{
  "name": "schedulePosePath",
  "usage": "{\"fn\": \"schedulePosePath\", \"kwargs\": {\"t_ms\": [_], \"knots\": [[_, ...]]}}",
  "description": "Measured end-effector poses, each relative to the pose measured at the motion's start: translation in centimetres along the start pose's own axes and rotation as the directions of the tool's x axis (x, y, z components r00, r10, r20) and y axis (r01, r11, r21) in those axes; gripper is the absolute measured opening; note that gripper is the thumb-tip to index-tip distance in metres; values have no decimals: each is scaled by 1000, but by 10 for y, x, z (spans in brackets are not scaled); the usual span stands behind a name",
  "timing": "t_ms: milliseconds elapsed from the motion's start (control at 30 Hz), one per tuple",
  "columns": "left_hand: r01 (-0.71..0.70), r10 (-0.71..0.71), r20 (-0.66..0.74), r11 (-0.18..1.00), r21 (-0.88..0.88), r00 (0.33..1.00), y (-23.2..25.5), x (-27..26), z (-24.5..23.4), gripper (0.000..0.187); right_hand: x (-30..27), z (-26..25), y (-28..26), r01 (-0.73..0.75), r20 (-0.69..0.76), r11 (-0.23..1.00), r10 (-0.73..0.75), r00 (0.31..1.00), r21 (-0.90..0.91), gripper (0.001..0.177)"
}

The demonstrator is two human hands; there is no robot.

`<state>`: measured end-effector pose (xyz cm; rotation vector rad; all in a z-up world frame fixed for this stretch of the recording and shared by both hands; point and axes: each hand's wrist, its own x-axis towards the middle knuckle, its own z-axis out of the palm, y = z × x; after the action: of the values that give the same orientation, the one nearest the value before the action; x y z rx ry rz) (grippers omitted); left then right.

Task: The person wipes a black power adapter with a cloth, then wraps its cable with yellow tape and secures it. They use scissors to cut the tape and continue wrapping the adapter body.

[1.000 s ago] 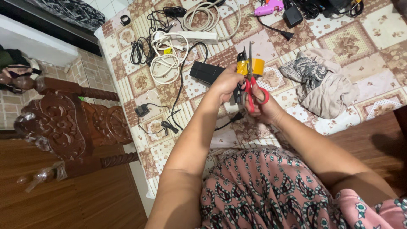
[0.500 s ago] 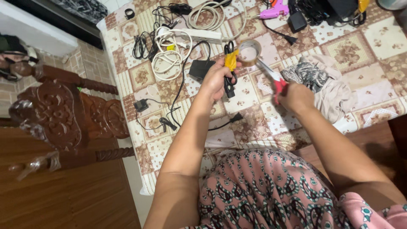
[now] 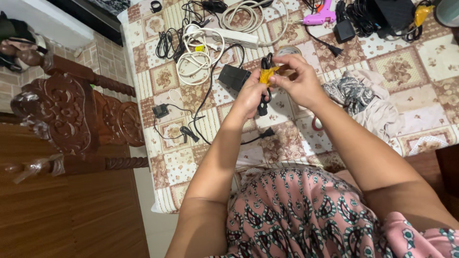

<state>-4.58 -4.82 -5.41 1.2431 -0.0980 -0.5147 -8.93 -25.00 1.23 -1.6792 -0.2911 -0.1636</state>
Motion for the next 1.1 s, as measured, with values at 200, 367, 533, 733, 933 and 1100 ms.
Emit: {"fn": "schedulePosePath", "kwargs": {"t_ms": [200, 367, 533, 733, 933, 1100], "knots": [[-7, 6, -41, 999, -34, 999, 1, 0, 3, 51, 8, 8, 43, -116, -28, 964, 126, 992, 238, 9], [6, -24, -85, 980, -200, 996, 9, -1, 6, 57, 20, 13, 59, -282, -27, 877, 317, 948, 389, 10], [6, -6, -2, 976, -217, 1000, 24, -4, 5, 60, 27, 13, 51, -327, -35, 847, 375, 926, 420, 13], [79, -85, -9, 955, -285, 996, 31, -10, 5, 65, 30, 20, 53, -440, 52, 702, 500, 864, 561, 14], [91, -92, 3, 981, -173, 996, 44, -21, 6, 63, 27, 26, 57, -641, 331, 406, 609, 721, 651, 22], [85, -58, -179, 986, 145, 982, 43, -31, 15, 39, 21, 27, 52, -727, 439, 401, 601, 668, 558, 25]]}}
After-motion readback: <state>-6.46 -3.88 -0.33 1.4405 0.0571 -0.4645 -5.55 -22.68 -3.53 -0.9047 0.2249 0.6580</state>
